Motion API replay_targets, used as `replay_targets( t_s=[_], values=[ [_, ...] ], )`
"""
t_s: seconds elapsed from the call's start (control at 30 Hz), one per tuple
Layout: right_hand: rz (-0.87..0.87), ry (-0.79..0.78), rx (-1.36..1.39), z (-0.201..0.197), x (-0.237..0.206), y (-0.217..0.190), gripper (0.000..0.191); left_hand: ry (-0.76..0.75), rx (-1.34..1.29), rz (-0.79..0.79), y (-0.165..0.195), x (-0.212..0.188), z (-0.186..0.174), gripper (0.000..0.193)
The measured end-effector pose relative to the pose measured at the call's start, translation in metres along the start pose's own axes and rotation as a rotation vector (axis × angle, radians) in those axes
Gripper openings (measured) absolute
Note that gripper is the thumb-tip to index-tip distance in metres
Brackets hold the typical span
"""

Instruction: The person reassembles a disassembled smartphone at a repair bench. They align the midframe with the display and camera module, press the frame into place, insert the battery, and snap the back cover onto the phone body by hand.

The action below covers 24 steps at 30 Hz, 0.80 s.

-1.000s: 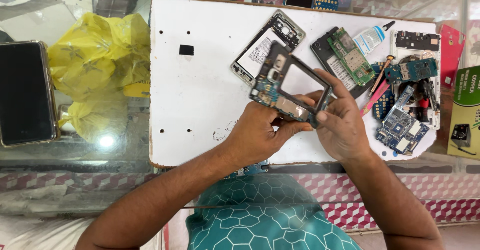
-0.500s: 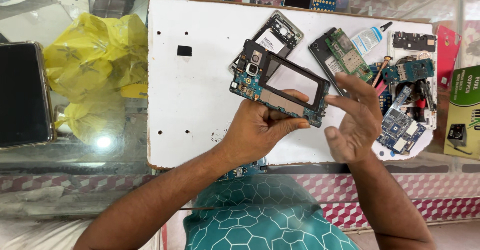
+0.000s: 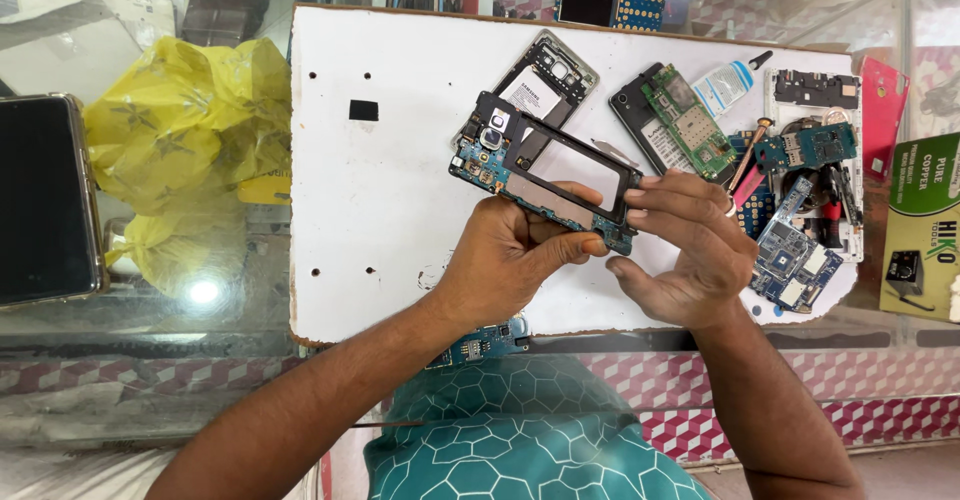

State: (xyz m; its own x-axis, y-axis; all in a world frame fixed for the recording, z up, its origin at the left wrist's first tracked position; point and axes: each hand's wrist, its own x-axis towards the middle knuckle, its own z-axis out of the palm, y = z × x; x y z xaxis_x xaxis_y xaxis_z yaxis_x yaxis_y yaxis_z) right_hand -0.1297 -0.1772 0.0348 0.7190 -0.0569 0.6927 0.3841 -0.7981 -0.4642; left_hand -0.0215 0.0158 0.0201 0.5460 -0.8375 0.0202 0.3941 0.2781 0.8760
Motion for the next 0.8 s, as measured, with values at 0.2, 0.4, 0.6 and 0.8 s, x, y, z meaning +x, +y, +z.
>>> replay_targets(
  t_s=[0.2, 0.4, 0.6, 0.8],
  values=[
    [-0.017, -0.013, -0.036, 0.0022, -0.0006, 0.001, 0.037, 0.02, 0.088, 0.019, 0.0015, 0.0005, -0.001, 0.035],
    [-0.023, -0.017, -0.063, 0.0036, -0.0021, 0.0007, 0.034, 0.016, 0.112, 0.018, 0.0046, -0.0005, 0.0011, 0.033],
    [-0.03, -0.024, -0.105, 0.0045, -0.0024, -0.0012, 0.025, 0.008, 0.211, 0.103, 0.0072, -0.0014, 0.0029, 0.037],
    [-0.04, -0.016, -0.087, 0.0044, -0.003, -0.0022, 0.027, 0.0, 0.234, 0.128, 0.0089, -0.0028, 0.0051, 0.037]
  ],
)
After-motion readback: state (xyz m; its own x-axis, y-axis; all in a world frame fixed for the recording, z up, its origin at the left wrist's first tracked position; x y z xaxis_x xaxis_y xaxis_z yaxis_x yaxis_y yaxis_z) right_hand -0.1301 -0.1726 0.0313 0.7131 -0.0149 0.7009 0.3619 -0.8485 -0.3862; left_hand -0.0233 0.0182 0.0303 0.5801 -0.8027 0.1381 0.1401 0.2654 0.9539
